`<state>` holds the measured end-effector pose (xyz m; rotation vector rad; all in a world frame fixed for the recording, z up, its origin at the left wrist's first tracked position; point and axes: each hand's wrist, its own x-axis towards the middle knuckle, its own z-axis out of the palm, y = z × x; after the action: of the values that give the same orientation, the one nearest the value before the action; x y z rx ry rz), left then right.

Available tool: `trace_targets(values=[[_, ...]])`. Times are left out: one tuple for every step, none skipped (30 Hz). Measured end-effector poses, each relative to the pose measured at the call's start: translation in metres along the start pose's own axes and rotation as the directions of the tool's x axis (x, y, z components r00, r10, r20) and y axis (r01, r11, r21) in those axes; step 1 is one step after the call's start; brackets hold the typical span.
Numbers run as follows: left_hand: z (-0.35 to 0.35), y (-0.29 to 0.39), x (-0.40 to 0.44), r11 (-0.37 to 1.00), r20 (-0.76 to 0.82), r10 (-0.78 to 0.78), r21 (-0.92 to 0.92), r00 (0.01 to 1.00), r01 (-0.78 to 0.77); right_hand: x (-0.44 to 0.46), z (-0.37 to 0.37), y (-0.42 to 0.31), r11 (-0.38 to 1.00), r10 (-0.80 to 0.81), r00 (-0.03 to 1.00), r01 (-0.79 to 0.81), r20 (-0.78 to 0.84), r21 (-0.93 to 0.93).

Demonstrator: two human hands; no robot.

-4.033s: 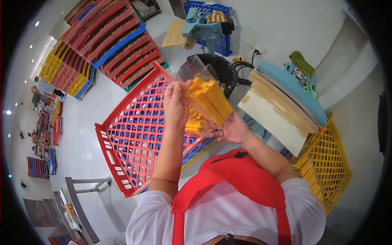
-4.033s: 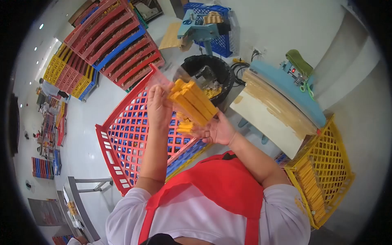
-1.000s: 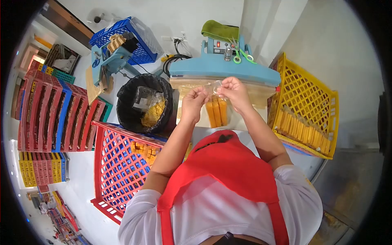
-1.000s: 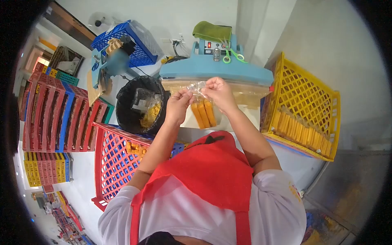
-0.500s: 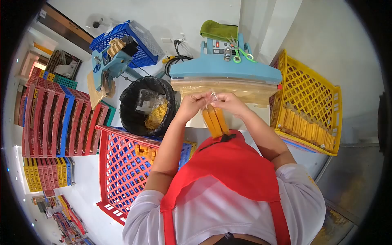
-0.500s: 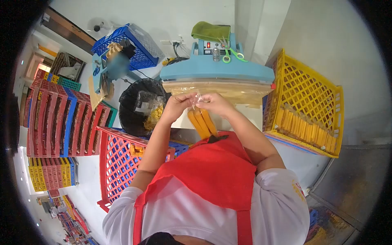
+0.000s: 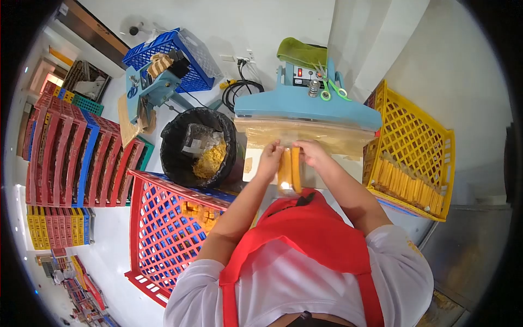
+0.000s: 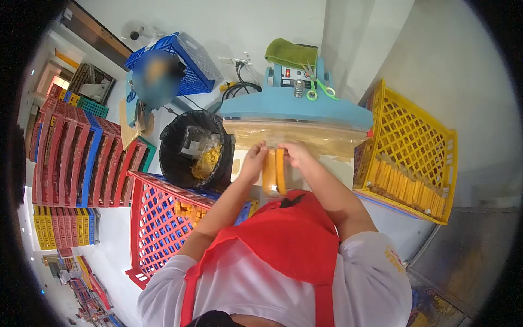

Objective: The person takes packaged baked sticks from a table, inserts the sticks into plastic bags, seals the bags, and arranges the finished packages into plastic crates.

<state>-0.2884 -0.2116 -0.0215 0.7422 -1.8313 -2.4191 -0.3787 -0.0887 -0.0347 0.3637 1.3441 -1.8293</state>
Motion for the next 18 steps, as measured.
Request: trace_targets(values=[[-0.009, 0.008, 0.009, 0.997, -0.015, 0.013, 0.073, 1.0, -0.012, 0.01, 0.009, 0.001, 1.0, 0.001, 1.0, -0.001, -0.001, -0.001], [-0.02, 0.017, 0.021, 0.997, -0.015, 0.012, 0.072, 1.0, -0.011, 0.023, 0.02, 0.001, 0.998, 0.015, 1.0, -0.015, -0.005, 0.056], [-0.033, 0.024, 0.034, 0.982, 0.002, 0.04, 0.187, 0.999, -0.039, 0.032, 0.03, 0.002, 0.993, 0.03, 1.0, -0.029, -0.008, 0.112], [-0.045, 0.029, 0.046, 0.952, 0.021, 0.062, 0.298, 0.998, -0.066, 0.036, 0.041, 0.002, 0.993, 0.036, 0.999, -0.035, -0.01, 0.112], [-0.055, 0.033, 0.06, 0.94, 0.004, 0.102, 0.327, 0.995, -0.098, 0.039, 0.051, 0.002, 0.984, -0.078, 0.997, 0.077, 0.003, 0.163], [-0.064, 0.036, 0.072, 0.925, -0.013, 0.143, 0.357, 0.99, -0.129, 0.039, 0.061, 0.002, 0.959, -0.192, 0.981, 0.186, 0.01, 0.215], [-0.065, 0.05, 0.073, 0.948, -0.02, 0.075, 0.311, 0.997, -0.066, 0.03, 0.074, -0.001, 0.968, -0.163, 0.986, 0.165, -0.024, 0.192], [-0.064, 0.058, 0.07, 0.949, -0.021, 0.064, 0.31, 0.998, -0.054, 0.026, 0.08, 0.006, 0.969, -0.153, 0.988, 0.155, -0.029, 0.193], [-0.063, 0.063, 0.068, 0.938, -0.037, 0.098, 0.337, 0.994, -0.08, 0.02, 0.083, 0.016, 0.954, -0.299, 0.954, 0.3, 0.023, -0.018], [-0.062, 0.062, 0.068, 0.926, -0.051, 0.133, 0.361, 0.99, -0.106, 0.013, 0.087, 0.022, 0.872, -0.424, 0.899, 0.437, 0.107, -0.22], [-0.065, 0.054, 0.071, 0.908, -0.135, 0.169, 0.405, 0.976, -0.102, 0.007, 0.09, 0.026, 0.875, -0.432, 0.895, 0.446, 0.113, -0.188], [-0.066, 0.053, 0.068, 0.911, -0.136, 0.163, 0.401, 0.977, -0.096, 0.007, 0.092, 0.027, 0.877, -0.427, 0.898, 0.44, 0.11, -0.192], [-0.069, 0.052, 0.062, 0.976, -0.205, 0.112, 0.204, 0.972, -0.07, 0.007, 0.094, 0.029, 0.871, -0.442, 0.893, 0.45, 0.086, -0.198], [-0.074, 0.052, 0.055, 0.999, -0.262, 0.051, -0.002, 0.964, -0.053, 0.007, 0.096, 0.029, 0.864, -0.458, 0.886, 0.461, 0.065, -0.203], [-0.077, 0.056, 0.04, 1.0, -0.189, -0.003, -0.026, 0.982, -0.002, 0.011, 0.096, 0.031, 0.864, -0.456, 0.888, 0.459, 0.066, -0.205], [-0.085, 0.049, 0.031, 1.0, -0.19, -0.005, -0.028, 0.982, 0.0, 0.017, 0.096, 0.034, 0.847, -0.483, 0.87, 0.492, 0.093, -0.2], [-0.092, 0.039, 0.025, 0.994, -0.054, -0.074, -0.09, 0.996, 0.069, 0.023, 0.095, 0.038, 0.83, -0.51, 0.852, 0.523, 0.12, -0.195], [-0.095, 0.035, 0.017, 0.979, 0.086, -0.134, -0.143, 0.987, 0.145, 0.022, 0.097, 0.035, 0.831, -0.506, 0.854, 0.52, 0.121, -0.198]])
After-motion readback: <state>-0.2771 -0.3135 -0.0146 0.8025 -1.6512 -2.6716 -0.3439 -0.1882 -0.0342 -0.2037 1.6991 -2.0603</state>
